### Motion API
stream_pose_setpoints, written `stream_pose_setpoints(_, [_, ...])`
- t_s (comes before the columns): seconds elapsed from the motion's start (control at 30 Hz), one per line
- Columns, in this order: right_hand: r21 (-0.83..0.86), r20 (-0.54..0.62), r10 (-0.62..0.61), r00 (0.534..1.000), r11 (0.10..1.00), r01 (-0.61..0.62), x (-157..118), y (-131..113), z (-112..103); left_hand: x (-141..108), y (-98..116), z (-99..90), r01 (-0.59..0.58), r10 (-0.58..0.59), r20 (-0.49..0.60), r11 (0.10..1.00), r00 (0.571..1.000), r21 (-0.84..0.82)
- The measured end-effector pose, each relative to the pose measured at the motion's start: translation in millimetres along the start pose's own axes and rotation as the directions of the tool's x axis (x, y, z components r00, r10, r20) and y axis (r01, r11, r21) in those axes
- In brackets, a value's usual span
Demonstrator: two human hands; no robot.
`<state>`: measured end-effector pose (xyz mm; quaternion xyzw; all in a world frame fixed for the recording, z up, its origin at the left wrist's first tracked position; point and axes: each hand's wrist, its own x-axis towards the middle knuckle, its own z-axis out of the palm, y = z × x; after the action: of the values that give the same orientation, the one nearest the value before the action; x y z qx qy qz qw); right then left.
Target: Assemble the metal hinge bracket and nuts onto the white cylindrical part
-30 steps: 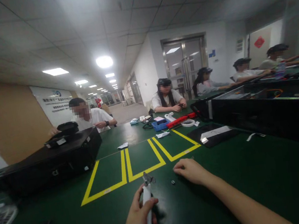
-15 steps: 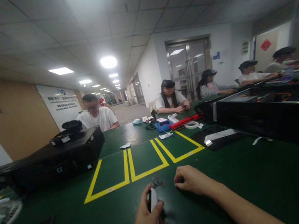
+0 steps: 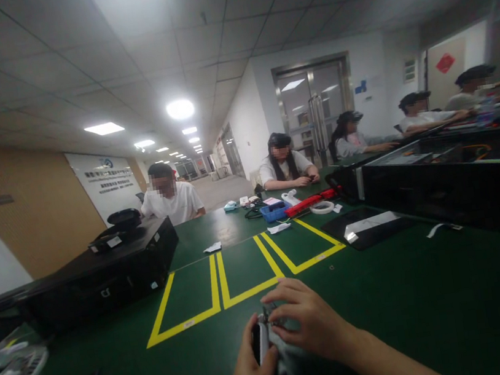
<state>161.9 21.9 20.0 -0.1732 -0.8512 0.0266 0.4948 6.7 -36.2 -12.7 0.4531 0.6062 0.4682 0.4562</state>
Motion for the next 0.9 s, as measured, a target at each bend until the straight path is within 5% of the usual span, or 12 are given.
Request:
stream_pose_setpoints(0.27, [-0.067, -0.024, -0.034, 0.999, 0.997, 0.033, -2, 9, 7, 1, -4, 2.3, -0.121, 0.119, -0.091, 0.993, 0.989, -0.016])
stream_pose_setpoints(0.5, [-0.052, 0.084, 0.003, 0.996, 0.999, 0.001, -4, 11, -1, -1, -1, 3.1, -0.074, 0.073, -0.066, 0.997, 0.995, -0.02])
stream_pose_setpoints(0.67, [-0.072, 0.118, 0.0, 0.993, 0.997, 0.008, -4, 12, -3, 3, -8, 3.1, -0.168, 0.168, -0.115, 0.986, 0.979, 0.007])
stream_pose_setpoints(0.83, [-0.166, 0.15, 0.005, 0.989, 0.986, 0.02, -2, 5, -1, 9, -14, -0.7, -0.213, 0.213, -0.075, 0.977, 0.974, 0.012])
stream_pose_setpoints(0.9, [-0.199, 0.145, -0.005, 0.989, 0.979, 0.034, -1, 2, -1, 10, -14, -2.3, -0.144, 0.145, -0.026, 0.989, 0.989, 0.017])
